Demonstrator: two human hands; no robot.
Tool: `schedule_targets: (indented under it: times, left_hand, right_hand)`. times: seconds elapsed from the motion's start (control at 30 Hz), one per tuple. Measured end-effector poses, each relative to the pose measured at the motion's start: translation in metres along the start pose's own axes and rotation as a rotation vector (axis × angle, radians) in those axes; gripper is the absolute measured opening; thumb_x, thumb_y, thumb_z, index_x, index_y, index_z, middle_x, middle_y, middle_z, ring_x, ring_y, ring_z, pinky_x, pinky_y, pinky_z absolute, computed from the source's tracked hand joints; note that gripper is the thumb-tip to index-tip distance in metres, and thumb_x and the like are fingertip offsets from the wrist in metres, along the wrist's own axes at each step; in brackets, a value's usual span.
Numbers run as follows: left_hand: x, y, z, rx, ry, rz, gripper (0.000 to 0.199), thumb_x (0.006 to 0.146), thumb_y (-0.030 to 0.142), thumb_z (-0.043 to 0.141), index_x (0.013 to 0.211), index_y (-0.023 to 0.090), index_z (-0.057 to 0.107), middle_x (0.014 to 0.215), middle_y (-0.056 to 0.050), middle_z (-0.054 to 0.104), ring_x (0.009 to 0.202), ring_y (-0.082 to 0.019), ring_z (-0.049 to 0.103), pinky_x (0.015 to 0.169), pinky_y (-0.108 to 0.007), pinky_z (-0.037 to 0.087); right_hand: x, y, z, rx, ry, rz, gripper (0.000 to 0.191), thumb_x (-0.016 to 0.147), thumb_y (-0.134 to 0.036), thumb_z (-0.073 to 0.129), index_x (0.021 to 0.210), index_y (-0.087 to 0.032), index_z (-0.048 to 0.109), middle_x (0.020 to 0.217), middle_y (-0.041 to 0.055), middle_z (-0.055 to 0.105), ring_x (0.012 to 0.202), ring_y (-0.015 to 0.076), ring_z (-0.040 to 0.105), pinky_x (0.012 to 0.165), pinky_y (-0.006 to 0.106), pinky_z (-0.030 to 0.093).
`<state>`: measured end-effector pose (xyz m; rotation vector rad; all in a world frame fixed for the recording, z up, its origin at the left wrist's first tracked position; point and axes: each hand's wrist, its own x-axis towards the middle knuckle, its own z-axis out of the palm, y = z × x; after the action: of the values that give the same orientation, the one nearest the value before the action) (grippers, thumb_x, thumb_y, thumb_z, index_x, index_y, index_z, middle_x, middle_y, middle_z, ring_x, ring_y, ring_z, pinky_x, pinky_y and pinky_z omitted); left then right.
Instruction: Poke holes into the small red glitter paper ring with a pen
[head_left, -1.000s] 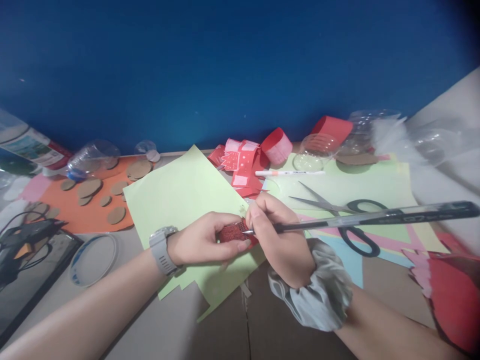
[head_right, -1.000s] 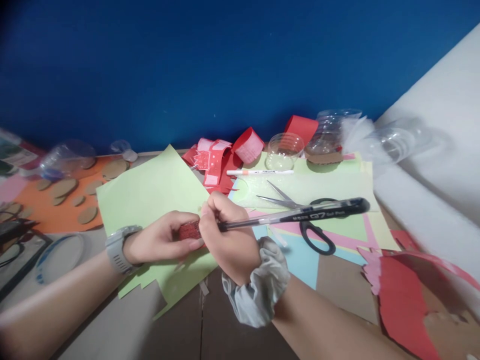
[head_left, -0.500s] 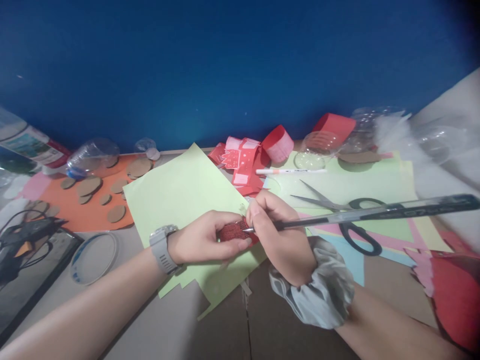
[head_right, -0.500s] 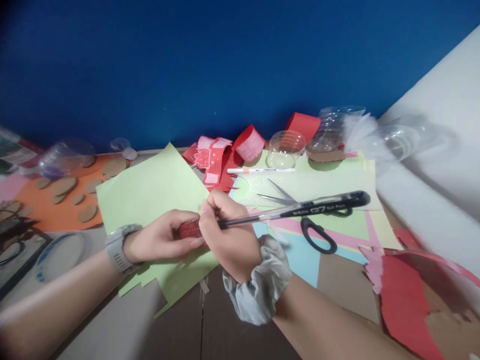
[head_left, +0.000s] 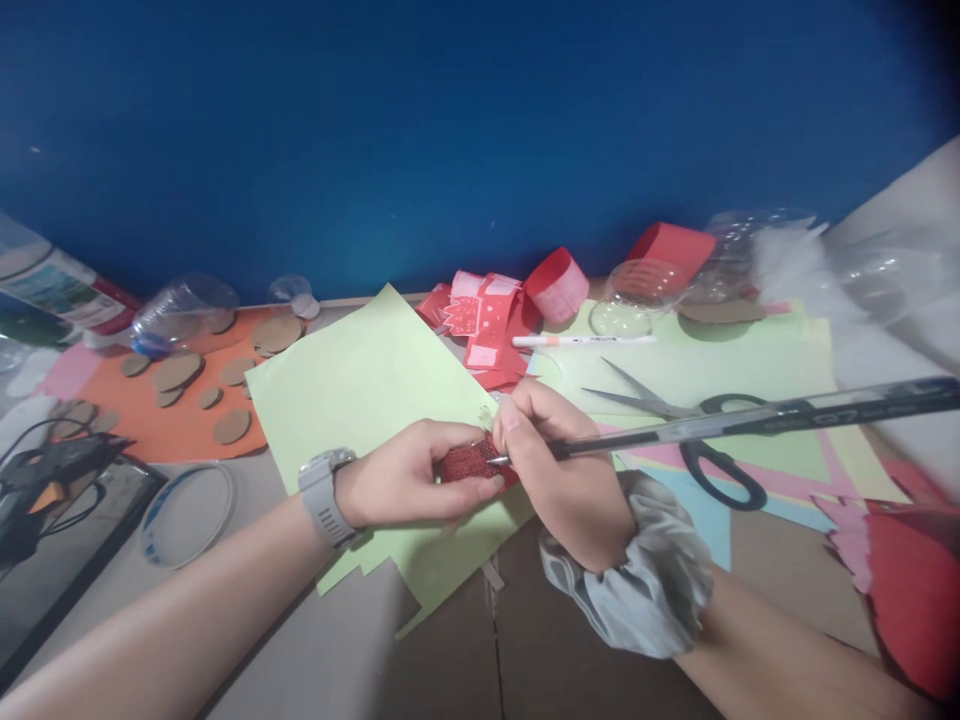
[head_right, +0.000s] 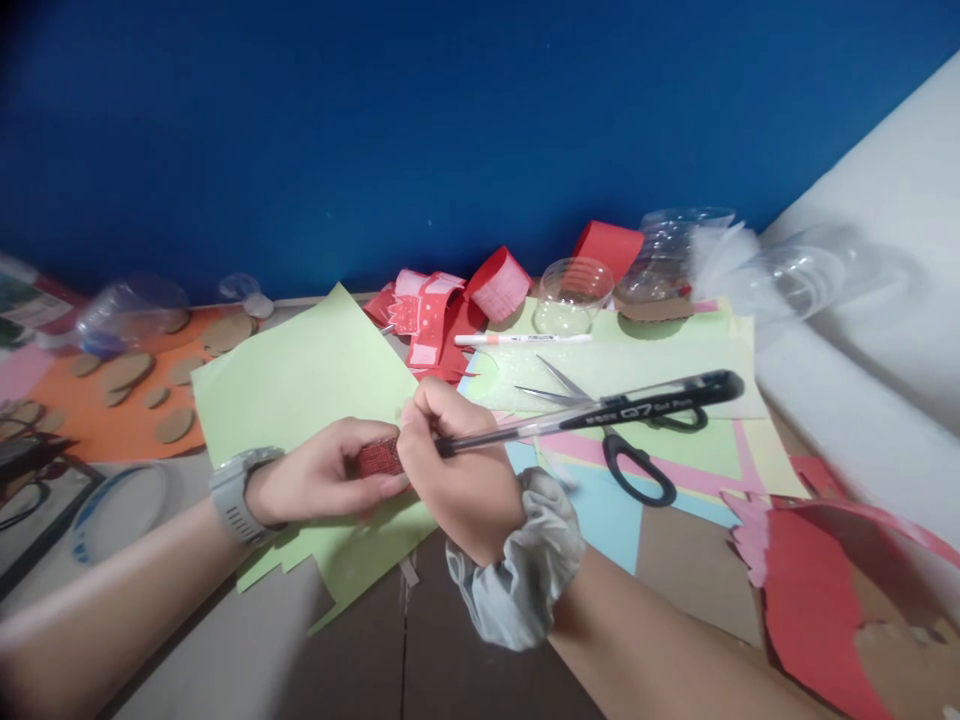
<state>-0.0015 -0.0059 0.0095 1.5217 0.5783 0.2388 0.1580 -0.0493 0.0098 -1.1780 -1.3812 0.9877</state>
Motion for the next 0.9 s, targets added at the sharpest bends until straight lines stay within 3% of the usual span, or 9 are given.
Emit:
schedule_targets:
  times: [0.9]
  left_hand:
    - [-0.0004, -0.0008, -0.0003, 0.003, -0.006, 0.016, 0.019, 0.088, 0.03, 0.055, 0.082, 0.012, 0.052, 0.056, 0.002, 0.053, 0.046, -0.007, 0.052, 0.044, -0.016, 0.04]
  right_hand:
    - [0.001, 0.0, 0.0002, 0.0, -0.009, 0.002, 0.027, 0.09, -0.018, 0.04, 0.064, -0.02, 0.038, 0.057, -0.0051, 0.034, 0.053, 0.0091, 0.033, 0.049, 0.023, 0.029]
